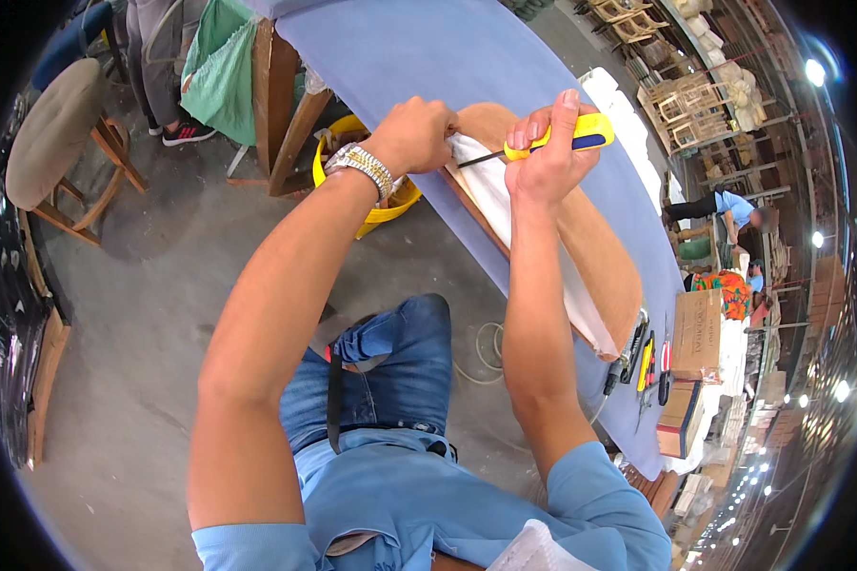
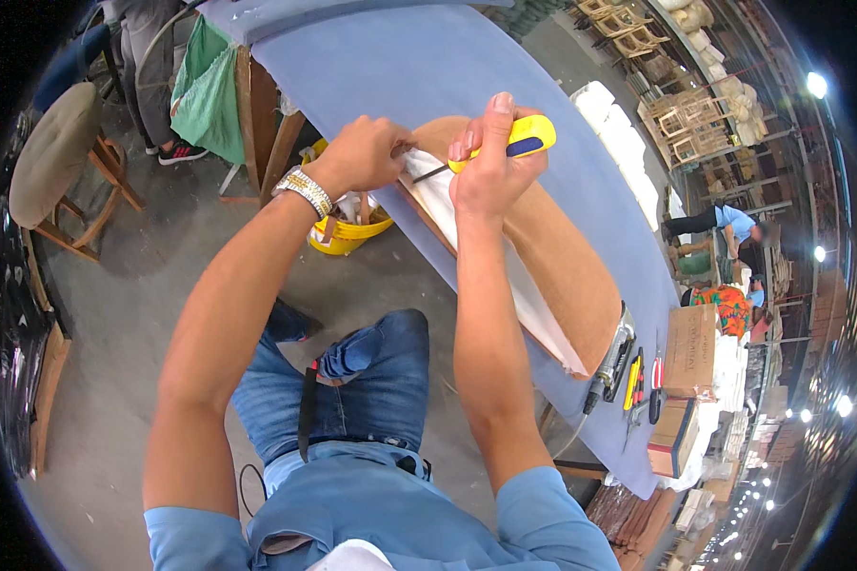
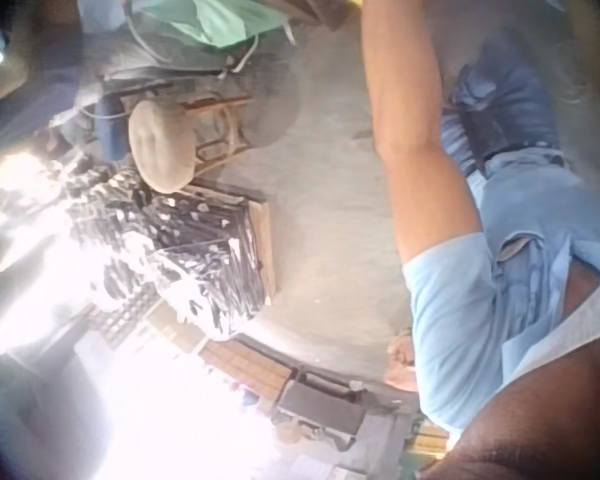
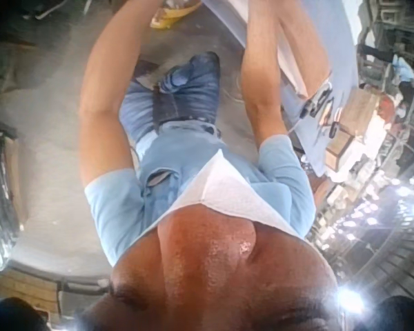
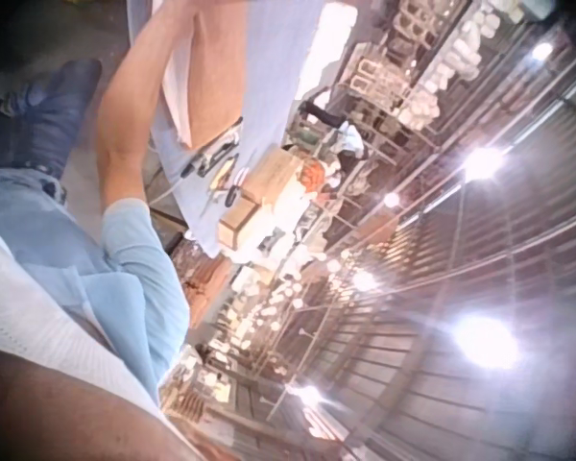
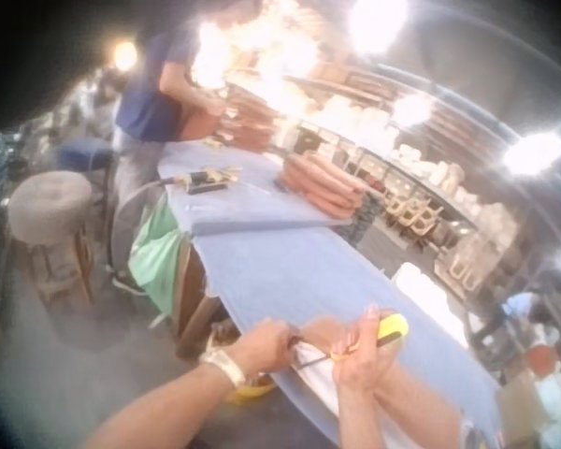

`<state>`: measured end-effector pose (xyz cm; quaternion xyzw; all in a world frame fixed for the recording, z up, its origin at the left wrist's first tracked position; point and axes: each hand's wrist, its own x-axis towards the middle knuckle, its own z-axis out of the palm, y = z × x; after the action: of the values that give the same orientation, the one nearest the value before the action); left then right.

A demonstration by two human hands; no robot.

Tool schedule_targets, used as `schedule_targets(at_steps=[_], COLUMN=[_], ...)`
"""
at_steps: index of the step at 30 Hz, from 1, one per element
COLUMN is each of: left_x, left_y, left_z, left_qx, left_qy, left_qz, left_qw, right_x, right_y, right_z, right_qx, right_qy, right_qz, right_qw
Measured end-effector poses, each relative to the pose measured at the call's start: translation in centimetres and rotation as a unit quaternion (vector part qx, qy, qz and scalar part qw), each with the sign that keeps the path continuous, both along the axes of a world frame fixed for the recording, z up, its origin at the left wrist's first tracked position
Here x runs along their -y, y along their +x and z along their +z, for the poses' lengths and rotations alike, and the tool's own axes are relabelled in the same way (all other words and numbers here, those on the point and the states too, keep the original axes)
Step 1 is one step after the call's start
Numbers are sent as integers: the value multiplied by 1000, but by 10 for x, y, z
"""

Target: The person wraps fabric around cushion foam, folds and tucks the edges, and secures the fabric using a staple gun. They repeat this process for multiple cushions, trimming excess fabric with a utility knife and stacking finished cushions on a nearby pallet.

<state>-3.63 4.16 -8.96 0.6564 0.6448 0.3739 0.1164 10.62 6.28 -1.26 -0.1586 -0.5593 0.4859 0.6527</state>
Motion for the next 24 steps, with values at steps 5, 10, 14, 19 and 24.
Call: schedule_targets(at_steps=[5, 10, 14, 19, 24], left_x=[1, 4, 5, 6, 7], left_y=[-3, -2, -6, -3, 5], left_z=[2, 11, 8, 7, 10], left_qx=[21, 6, 4, -1, -10], left_qy=[-2, -20, -14, -15, -44], left_qz=[3, 2, -15, -13, 26], left_qw=[1000, 1000, 1000, 1000, 999], right_x=[-15, -24, -31, -40, -50], right_y=[-11, -21, -24, -32, -37], right_z=[-10, -9, -7, -9, -10], right_qx=[2, 49, 33, 20, -1], right_qy=[24, 88, 76, 73, 58], right_qz=[23, 47, 70, 61, 83], right_qw=[999, 994, 994, 995, 995])
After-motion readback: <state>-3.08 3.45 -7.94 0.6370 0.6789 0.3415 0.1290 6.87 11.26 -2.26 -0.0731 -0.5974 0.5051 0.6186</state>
